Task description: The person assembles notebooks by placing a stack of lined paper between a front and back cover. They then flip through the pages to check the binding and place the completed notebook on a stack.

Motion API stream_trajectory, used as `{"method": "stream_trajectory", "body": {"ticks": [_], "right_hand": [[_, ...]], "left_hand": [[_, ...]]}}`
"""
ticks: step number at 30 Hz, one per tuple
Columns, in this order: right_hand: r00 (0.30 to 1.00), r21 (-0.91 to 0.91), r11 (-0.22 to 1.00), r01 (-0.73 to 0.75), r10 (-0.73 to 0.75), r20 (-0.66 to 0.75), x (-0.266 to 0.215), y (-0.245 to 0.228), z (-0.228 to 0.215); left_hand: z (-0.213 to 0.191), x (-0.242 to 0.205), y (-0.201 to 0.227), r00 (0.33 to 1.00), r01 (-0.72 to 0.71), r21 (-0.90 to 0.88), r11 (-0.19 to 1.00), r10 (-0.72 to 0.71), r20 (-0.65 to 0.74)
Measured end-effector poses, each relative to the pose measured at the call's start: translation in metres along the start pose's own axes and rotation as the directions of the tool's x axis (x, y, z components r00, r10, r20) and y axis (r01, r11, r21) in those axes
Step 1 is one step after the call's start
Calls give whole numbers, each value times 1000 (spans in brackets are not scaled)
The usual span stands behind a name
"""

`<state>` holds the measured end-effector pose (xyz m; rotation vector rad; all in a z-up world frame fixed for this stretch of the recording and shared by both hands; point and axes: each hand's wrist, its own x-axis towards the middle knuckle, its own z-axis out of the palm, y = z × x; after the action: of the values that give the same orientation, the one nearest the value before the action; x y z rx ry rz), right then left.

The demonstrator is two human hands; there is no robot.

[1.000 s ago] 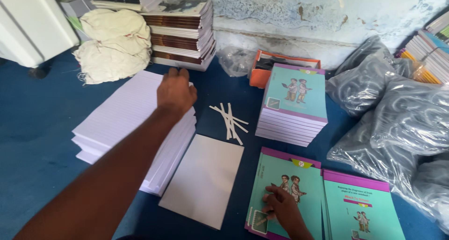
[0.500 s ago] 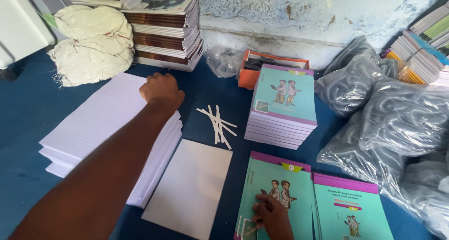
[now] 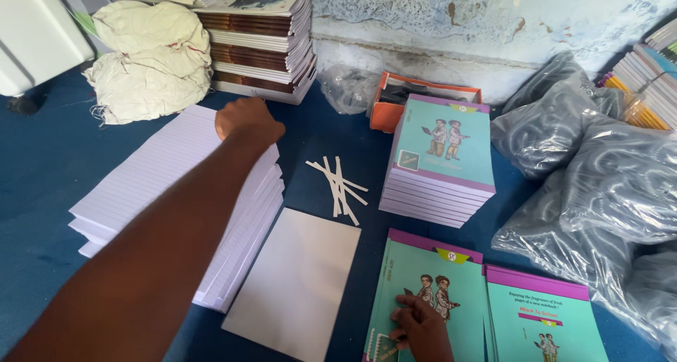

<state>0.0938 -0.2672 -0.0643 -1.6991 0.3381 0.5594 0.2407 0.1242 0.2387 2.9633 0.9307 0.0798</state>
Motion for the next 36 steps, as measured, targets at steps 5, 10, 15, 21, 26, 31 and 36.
{"method": "stream_trajectory", "body": {"ticks": [5, 10, 15, 21, 26, 31, 36], "right_hand": [[1000, 19, 1000, 4, -4, -2, -5, -3, 0], [1000, 18, 1000, 13, -13, 4, -7, -3, 0], [1000, 31, 999, 21, -21, -3, -17, -15, 1], [984, -85, 982, 171, -175, -41, -52, -70, 40], [889, -26, 894, 448, -443, 113, -66, -153, 115], [792, 131, 828, 545, -560, 243, -54, -240, 192], [760, 172, 815, 554, -579, 295, -39, -285, 233]], "left_hand": [[0, 2, -14, 998, 4, -140, 990, -13, -62], [5, 5, -31, 993, -51, -220, 974, 26, -114], [12, 11, -50, 963, -169, -321, 932, 87, -254], [16, 11, -67, 934, -220, -437, 872, 59, -352], [0, -8, -79, 983, -69, -644, 761, -58, -174], [-9, -24, -87, 988, 21, -820, 571, -138, -71], [-9, -24, -90, 982, 54, -876, 479, -187, -41]]}}
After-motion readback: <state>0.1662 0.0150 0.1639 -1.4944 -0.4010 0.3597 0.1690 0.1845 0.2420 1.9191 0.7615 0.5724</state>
